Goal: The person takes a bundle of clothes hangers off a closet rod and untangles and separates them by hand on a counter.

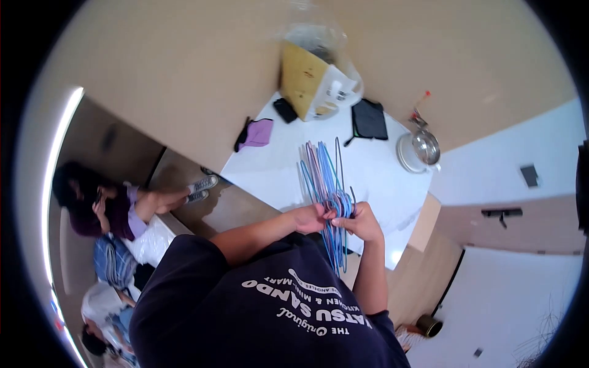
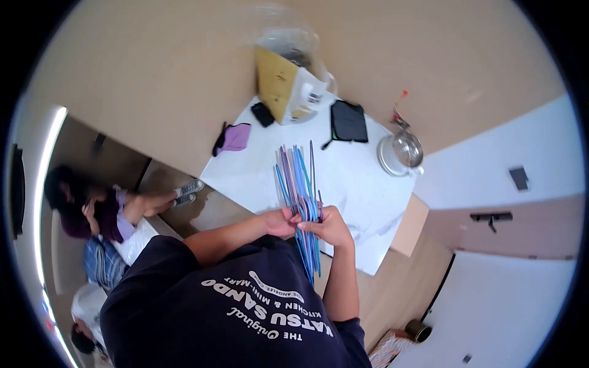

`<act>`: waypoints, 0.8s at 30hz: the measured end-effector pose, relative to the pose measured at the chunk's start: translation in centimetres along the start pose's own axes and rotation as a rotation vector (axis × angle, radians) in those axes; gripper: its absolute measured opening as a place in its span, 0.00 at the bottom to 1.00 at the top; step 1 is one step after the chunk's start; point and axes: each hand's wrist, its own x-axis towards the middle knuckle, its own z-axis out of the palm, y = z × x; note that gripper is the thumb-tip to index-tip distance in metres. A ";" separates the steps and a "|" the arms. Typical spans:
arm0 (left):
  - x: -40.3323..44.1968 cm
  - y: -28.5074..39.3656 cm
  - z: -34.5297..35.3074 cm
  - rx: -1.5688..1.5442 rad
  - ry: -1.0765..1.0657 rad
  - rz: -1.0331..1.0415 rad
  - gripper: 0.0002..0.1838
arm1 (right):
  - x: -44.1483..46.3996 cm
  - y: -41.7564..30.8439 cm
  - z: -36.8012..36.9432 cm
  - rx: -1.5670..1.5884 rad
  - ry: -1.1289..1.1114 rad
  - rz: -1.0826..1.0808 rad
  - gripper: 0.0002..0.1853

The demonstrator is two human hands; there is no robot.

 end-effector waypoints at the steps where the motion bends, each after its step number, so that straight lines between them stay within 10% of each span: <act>1: -0.7 0.2 1.4 0.068 0.010 0.012 0.60 | 0.0 0.4 0.0 -0.066 -0.021 0.009 0.07; 5: -4.9 1.6 8.5 0.270 0.088 0.152 0.19 | 0.3 0.5 1.6 -0.131 -0.167 -0.054 0.10; 24: -20.0 -9.2 12.5 0.262 1.099 0.734 0.12 | 2.8 -1.0 24.1 -0.024 -0.547 -0.068 0.09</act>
